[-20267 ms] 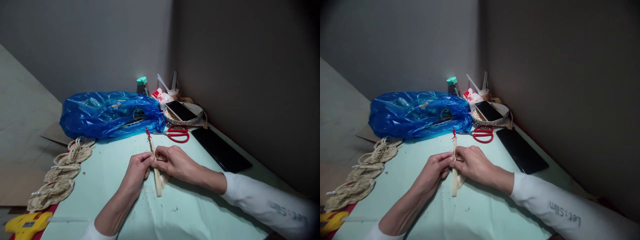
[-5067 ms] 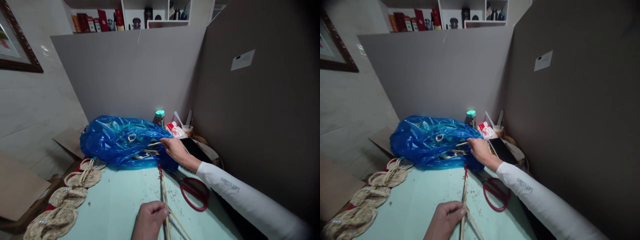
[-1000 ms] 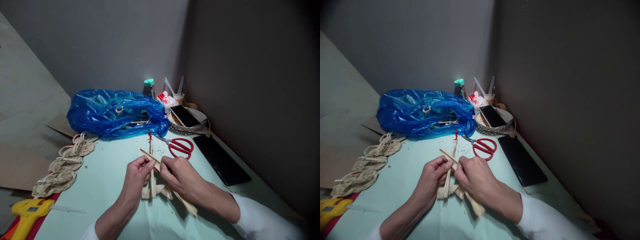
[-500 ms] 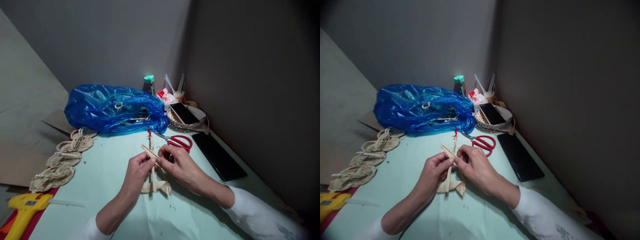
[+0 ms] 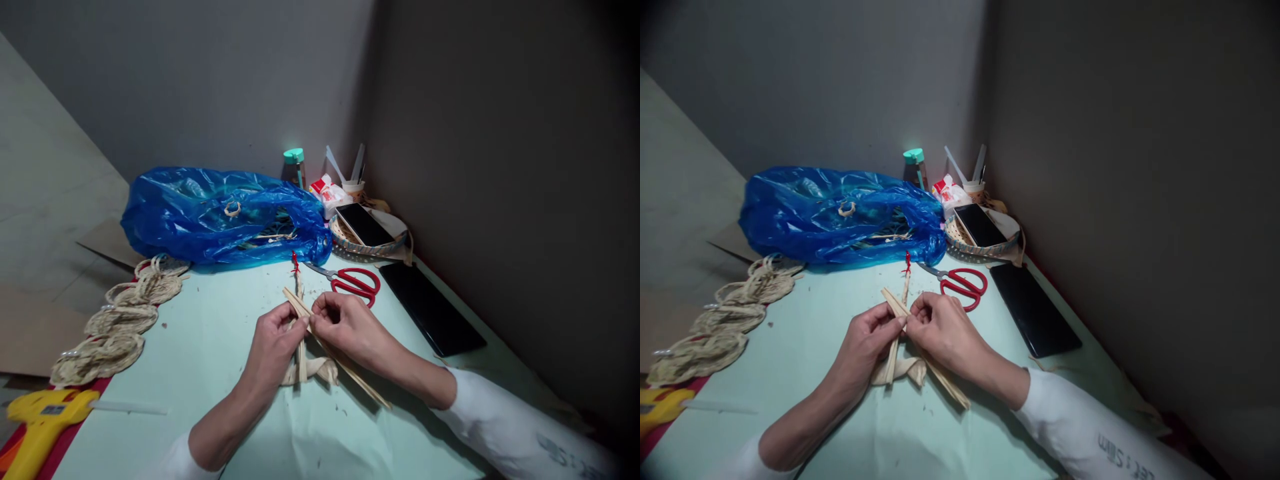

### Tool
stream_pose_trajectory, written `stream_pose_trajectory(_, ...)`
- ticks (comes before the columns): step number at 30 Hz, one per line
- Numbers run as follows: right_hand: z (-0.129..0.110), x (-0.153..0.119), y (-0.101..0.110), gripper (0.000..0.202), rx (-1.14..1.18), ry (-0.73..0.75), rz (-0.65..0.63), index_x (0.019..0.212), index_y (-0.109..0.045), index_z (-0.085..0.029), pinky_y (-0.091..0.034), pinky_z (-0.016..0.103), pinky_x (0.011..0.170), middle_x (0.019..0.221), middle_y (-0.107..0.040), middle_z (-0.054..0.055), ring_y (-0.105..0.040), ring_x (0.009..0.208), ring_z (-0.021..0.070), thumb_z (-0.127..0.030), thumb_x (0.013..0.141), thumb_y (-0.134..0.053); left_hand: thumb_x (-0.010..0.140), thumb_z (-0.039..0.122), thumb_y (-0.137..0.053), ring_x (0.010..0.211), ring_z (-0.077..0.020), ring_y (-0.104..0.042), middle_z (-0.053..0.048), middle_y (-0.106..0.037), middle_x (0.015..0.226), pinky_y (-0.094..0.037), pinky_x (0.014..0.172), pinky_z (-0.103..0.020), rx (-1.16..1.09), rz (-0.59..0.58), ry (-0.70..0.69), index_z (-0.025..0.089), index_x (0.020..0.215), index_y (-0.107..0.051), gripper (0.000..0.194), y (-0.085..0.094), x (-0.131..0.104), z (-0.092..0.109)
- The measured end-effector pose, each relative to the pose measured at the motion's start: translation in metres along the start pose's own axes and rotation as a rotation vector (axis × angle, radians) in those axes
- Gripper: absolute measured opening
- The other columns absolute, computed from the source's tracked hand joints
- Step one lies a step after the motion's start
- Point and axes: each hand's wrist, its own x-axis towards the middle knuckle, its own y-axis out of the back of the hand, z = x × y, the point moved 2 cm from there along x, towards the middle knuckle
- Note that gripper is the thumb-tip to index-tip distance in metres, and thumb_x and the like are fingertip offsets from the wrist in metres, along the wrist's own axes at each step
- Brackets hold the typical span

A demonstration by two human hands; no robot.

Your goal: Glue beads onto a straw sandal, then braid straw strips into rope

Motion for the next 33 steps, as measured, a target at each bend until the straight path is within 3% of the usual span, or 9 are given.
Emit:
stream_pose_trajectory(8,-0.005,-0.002,-0.001,0.009,-0.057,0.004,0.02,0.073,-0.055,-0.016,-0.033,0.021,0.052,0.063,-0.056,-0.002,-0.049,0.058,0.0101,-0.022,0.078,-0.052,0.071,0.025,-0.065,0.076,-0.0182,-0.061,-0.004,-0.071,0.081,-0.045,0.067,-0.024,0.031,-0.021,-0.028,0.013,0.091,-0.07,0.024,0.0,0.0,0.001)
stream_pose_trajectory(12,-0.01,-0.009,-0.001,0.008,-0.255,0.07,0.038,0.078,-0.055,-0.016,-0.032,0.023,0.055,0.067,-0.058,0.0,-0.049,0.059,0.0113,-0.023,0.082,-0.052,0.071,0.027,-0.065,0.08,-0.0207,-0.061,-0.006,-0.072,0.083,-0.046,0.07,-0.025,0.089,0.007,-0.033,0.013,0.09,-0.07,0.024,0.0,0.001,0.0)
stream_pose_trajectory(16,-0.014,-0.013,-0.003,0.013,-0.517,0.201,0.074,0.084,-0.055,-0.014,-0.034,0.027,0.065,0.08,-0.06,0.007,-0.052,0.072,0.0166,-0.022,0.088,-0.045,0.072,0.026,-0.061,0.08,-0.0215,-0.061,-0.005,-0.071,0.083,-0.046,0.073,-0.028,0.19,0.004,-0.066,0.014,0.089,-0.07,0.022,0.001,0.002,-0.003)
stream_pose_trajectory(19,-0.015,-0.012,-0.005,0.013,-0.611,0.212,0.066,0.083,-0.054,-0.014,-0.031,0.028,0.064,0.079,-0.059,0.007,-0.051,0.072,0.0173,-0.022,0.088,-0.045,0.075,0.027,-0.059,0.079,-0.0214,-0.061,-0.005,-0.071,0.083,-0.046,0.074,-0.028,0.275,0.008,-0.094,0.015,0.089,-0.069,0.021,0.003,0.003,-0.006)
stream_pose_trajectory(26,-0.017,-0.01,-0.001,0.01,-0.519,0.162,0.082,0.076,-0.051,-0.016,-0.021,0.026,0.052,0.068,-0.054,0.002,-0.038,0.056,0.0113,-0.025,0.081,-0.049,0.076,0.034,-0.059,0.079,-0.0229,-0.061,-0.006,-0.071,0.084,-0.045,0.073,-0.029,0.363,-0.001,-0.118,0.014,0.087,-0.068,0.024,0.006,0.004,-0.007)
stream_pose_trajectory(33,-0.012,-0.007,0.005,0.008,-0.191,0.078,0.008,0.075,-0.052,-0.017,-0.029,0.02,0.052,0.066,-0.056,-0.002,-0.048,0.06,0.0098,-0.025,0.076,-0.054,0.072,0.036,-0.061,0.078,-0.0259,-0.062,-0.008,-0.071,0.082,-0.045,0.073,-0.032,0.422,0.02,-0.143,0.014,0.083,-0.068,0.026,0.006,0.005,-0.003)
